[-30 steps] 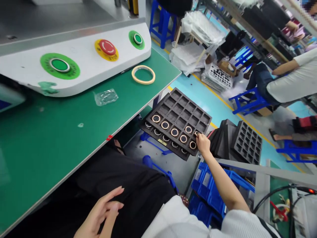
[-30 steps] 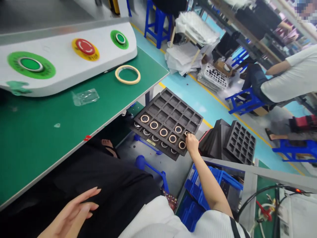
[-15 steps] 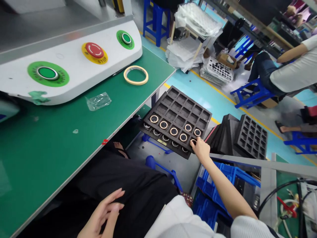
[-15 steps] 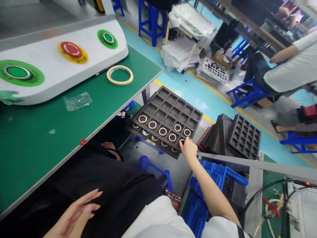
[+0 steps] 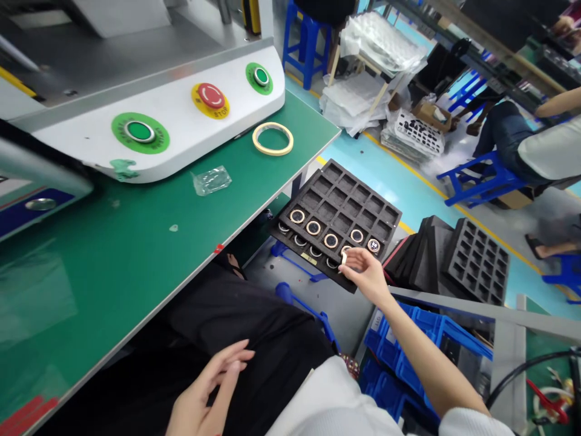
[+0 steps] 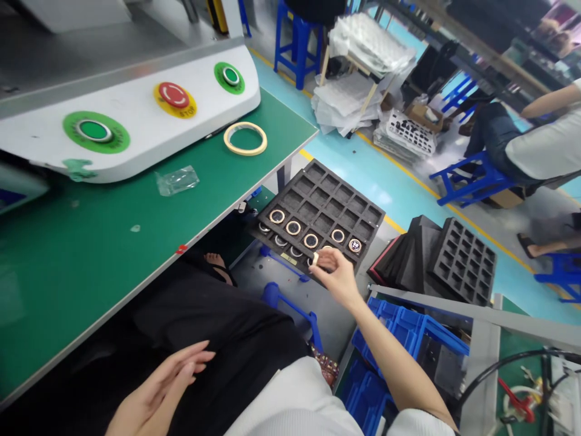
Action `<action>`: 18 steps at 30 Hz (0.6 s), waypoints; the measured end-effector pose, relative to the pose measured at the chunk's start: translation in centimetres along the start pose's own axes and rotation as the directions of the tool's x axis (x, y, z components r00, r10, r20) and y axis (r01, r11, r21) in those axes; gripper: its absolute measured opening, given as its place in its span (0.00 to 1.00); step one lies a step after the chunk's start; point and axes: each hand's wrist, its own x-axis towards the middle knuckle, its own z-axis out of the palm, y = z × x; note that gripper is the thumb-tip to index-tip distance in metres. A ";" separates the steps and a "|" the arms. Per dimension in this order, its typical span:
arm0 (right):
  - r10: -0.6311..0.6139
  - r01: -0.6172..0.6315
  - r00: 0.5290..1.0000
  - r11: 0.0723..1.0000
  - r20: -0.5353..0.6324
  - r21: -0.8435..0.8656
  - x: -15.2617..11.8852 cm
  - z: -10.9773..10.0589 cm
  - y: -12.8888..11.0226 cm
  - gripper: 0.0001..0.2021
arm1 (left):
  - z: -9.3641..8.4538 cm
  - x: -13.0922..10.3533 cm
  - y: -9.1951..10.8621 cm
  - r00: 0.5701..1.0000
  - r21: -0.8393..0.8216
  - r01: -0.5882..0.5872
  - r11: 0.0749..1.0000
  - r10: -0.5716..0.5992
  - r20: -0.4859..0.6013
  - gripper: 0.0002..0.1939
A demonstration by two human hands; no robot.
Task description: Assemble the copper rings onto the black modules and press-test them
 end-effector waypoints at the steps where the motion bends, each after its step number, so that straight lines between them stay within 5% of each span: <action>1: -0.064 0.055 0.995 0.992 0.077 0.115 -0.8 1.0 -1.2 0.28 | 0.3 -0.2 0.6 1.000 -0.057 0.007 0.998 -0.006 0.022 0.23; 5: -0.316 0.114 0.868 0.877 0.382 0.466 -4.6 5.6 -5.6 0.35 | 1.8 -1.1 2.9 0.989 -0.399 -0.007 0.917 0.066 0.134 0.25; 10: -0.534 0.060 0.565 0.786 0.629 0.615 -9.2 10.2 -9.7 0.25 | 1.5 -2.6 2.8 0.968 -0.856 0.078 0.512 0.165 0.187 0.25; 12: -0.592 0.220 0.472 0.797 0.653 0.562 -10.0 11.3 -11.0 0.23 | 0.3 -3.5 1.6 0.983 -0.912 0.049 0.408 0.144 0.117 0.22; 16: -0.744 0.540 0.142 0.611 0.653 0.579 -9.5 15.4 -13.7 0.20 | -2.8 -6.5 -1.9 0.991 -0.920 -0.133 0.369 0.063 -0.118 0.24; 18: -0.817 0.670 0.102 0.478 0.567 0.568 -9.7 18.9 -15.2 0.11 | -4.0 -8.2 -3.8 0.976 -0.908 -0.210 0.363 0.020 -0.217 0.22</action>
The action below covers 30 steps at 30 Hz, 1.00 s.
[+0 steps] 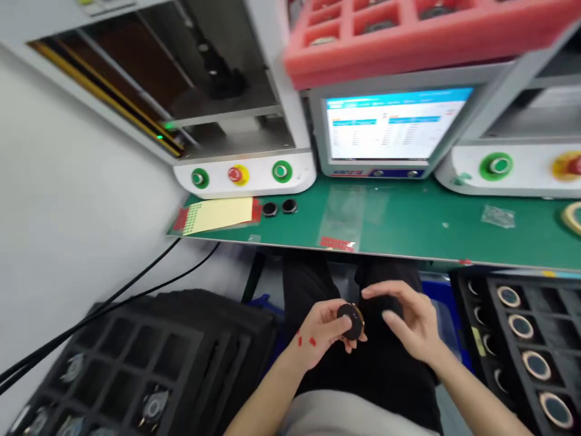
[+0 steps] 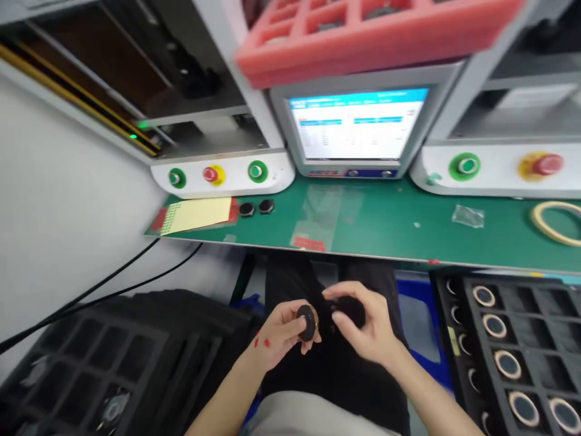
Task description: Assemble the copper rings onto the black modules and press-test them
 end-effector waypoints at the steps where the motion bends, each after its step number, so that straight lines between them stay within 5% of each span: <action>1: -0.031 0.028 0.999 0.996 -0.040 -0.080 1.6 1.4 0.5 0.08 | -1.1 -0.7 0.2 0.999 -0.002 -0.033 0.999 0.032 -0.034 0.21; 3: -0.079 0.070 0.996 0.980 -0.037 -0.188 4.8 5.0 1.2 0.08 | -2.9 -2.0 0.4 0.993 -0.008 -0.082 0.997 0.081 -0.085 0.20; 8: -0.209 0.271 0.940 0.937 0.268 -0.221 12.1 15.2 1.8 0.08 | -5.8 -4.1 0.4 0.977 -0.022 -0.163 0.986 0.158 -0.143 0.21; 12: -0.138 0.246 0.937 0.913 0.321 -0.326 15.9 19.9 1.6 0.10 | -7.2 -4.9 0.9 0.963 -0.023 -0.212 0.977 0.205 -0.173 0.21; 17: 0.100 0.077 0.947 0.852 0.305 -0.517 18.7 21.8 0.8 0.11 | -8.5 -5.3 1.7 0.951 0.001 -0.230 0.973 0.225 -0.214 0.20; 23: 0.357 -0.024 0.836 0.782 0.416 -0.623 21.6 23.1 -0.1 0.11 | -8.8 -4.9 2.4 0.944 0.059 -0.232 0.971 0.239 -0.225 0.21; 27: 0.343 -0.007 0.800 0.825 0.492 -0.565 22.1 22.6 -1.0 0.09 | -9.2 -4.8 2.6 0.913 0.115 -0.239 0.964 0.264 -0.312 0.25; 30: 0.249 0.003 0.828 0.894 0.502 -0.449 21.2 20.5 -2.3 0.06 | -9.5 -4.9 2.7 0.857 0.117 -0.303 0.946 0.324 -0.402 0.22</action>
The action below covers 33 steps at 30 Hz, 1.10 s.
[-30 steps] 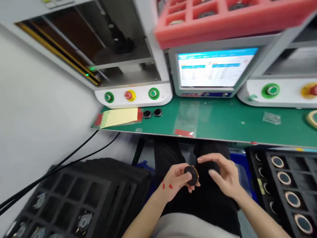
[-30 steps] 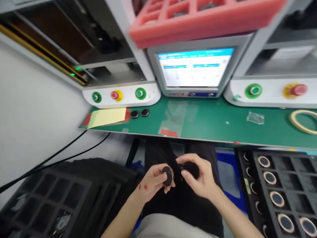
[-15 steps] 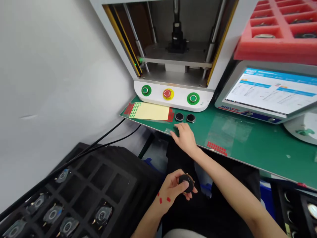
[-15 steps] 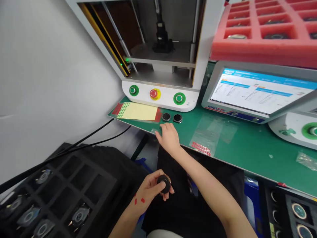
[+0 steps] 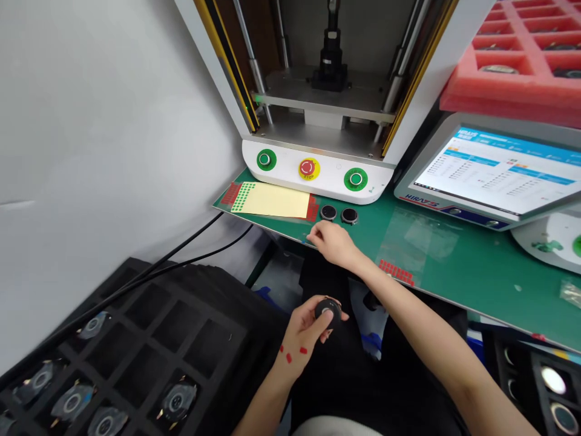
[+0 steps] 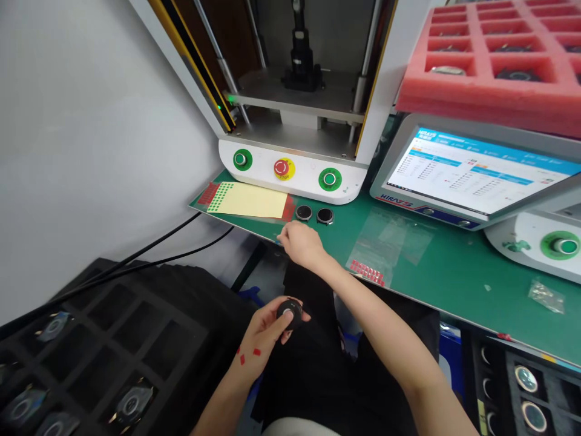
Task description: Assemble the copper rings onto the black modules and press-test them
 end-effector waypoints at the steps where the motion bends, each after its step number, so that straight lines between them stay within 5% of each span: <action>1: -0.025 0.027 0.999 0.999 -0.027 0.042 -1.2 -0.7 0.0 0.07 | -0.1 0.0 0.1 0.999 -0.027 -0.028 0.999 0.027 -0.028 0.20; 4: -0.109 0.125 0.990 0.972 -0.090 0.199 -5.5 -2.9 -0.1 0.08 | -0.1 0.1 0.3 0.993 -0.093 -0.099 0.991 0.092 -0.073 0.16; 7: -0.141 0.173 0.985 0.831 -0.101 0.529 -10.1 -4.3 -0.1 0.08 | 0.3 0.2 0.5 0.989 -0.118 -0.130 0.984 0.121 -0.081 0.14; 12: -0.020 -0.006 1.000 0.606 0.023 0.795 -14.9 -3.5 0.4 0.10 | 1.9 0.0 0.5 0.983 -0.196 -0.175 0.965 0.160 -0.091 0.23; 17: 0.065 -0.154 0.988 0.504 0.140 0.850 -16.3 -1.9 0.9 0.12 | 3.1 -0.5 0.4 0.966 -0.173 -0.259 0.950 0.253 -0.055 0.29; 22: 0.096 -0.140 0.990 0.506 0.106 0.851 -17.0 -1.5 1.2 0.11 | 3.6 -0.9 0.3 0.952 -0.065 -0.307 0.950 0.306 -0.022 0.19; 27: 0.170 -0.051 0.982 0.654 -0.081 0.755 -17.5 -0.6 1.7 0.08 | 3.8 -1.3 0.1 0.961 0.020 -0.268 0.963 0.269 -0.062 0.15; 30: 0.243 0.025 0.929 0.711 -0.279 0.703 -17.6 -0.1 2.1 0.05 | 4.2 -1.4 0.2 0.954 0.098 -0.279 0.955 0.287 -0.080 0.17; 33: 0.287 -0.020 0.944 0.545 -0.164 0.838 -17.9 0.1 2.2 0.10 | 5.1 -1.6 0.2 0.943 0.211 -0.307 0.928 0.326 -0.062 0.18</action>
